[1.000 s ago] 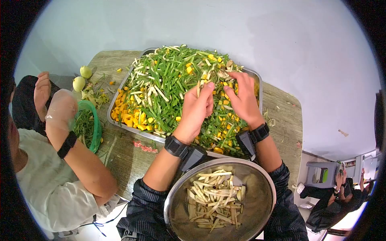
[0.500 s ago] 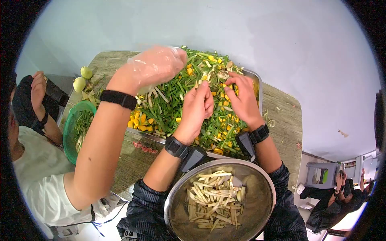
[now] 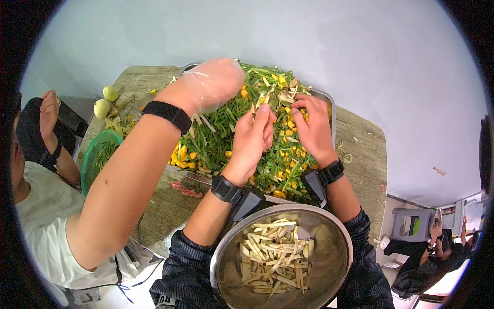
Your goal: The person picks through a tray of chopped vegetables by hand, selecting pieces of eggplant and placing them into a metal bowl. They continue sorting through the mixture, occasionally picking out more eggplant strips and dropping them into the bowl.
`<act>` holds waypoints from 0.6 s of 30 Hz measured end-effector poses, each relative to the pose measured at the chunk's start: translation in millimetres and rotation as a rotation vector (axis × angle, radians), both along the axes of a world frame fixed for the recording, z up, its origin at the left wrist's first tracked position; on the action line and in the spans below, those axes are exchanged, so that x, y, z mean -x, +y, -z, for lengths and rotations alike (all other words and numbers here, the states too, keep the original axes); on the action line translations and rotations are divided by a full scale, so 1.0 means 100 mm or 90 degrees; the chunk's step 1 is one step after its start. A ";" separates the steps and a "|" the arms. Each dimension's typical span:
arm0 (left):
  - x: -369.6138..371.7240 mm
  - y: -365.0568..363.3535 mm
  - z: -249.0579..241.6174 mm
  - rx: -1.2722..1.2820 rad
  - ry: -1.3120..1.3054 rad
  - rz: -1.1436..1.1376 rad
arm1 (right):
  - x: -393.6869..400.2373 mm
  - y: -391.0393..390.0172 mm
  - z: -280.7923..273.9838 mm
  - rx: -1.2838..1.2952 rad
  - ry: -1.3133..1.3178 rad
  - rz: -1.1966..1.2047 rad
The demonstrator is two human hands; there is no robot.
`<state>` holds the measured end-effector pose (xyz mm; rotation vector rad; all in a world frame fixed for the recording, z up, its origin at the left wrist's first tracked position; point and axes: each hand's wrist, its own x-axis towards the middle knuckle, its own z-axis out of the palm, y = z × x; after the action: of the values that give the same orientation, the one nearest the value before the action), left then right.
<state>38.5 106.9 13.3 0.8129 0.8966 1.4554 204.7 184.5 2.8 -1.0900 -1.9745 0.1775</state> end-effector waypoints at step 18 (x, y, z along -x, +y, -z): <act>0.00 0.00 -0.01 0.018 -0.037 -0.015 | -0.02 -0.02 -0.01 -0.032 -0.037 0.059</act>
<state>38.1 107.3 14.7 0.7385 0.8833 1.4770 206.6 182.7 4.2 -1.1637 -1.9642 0.0462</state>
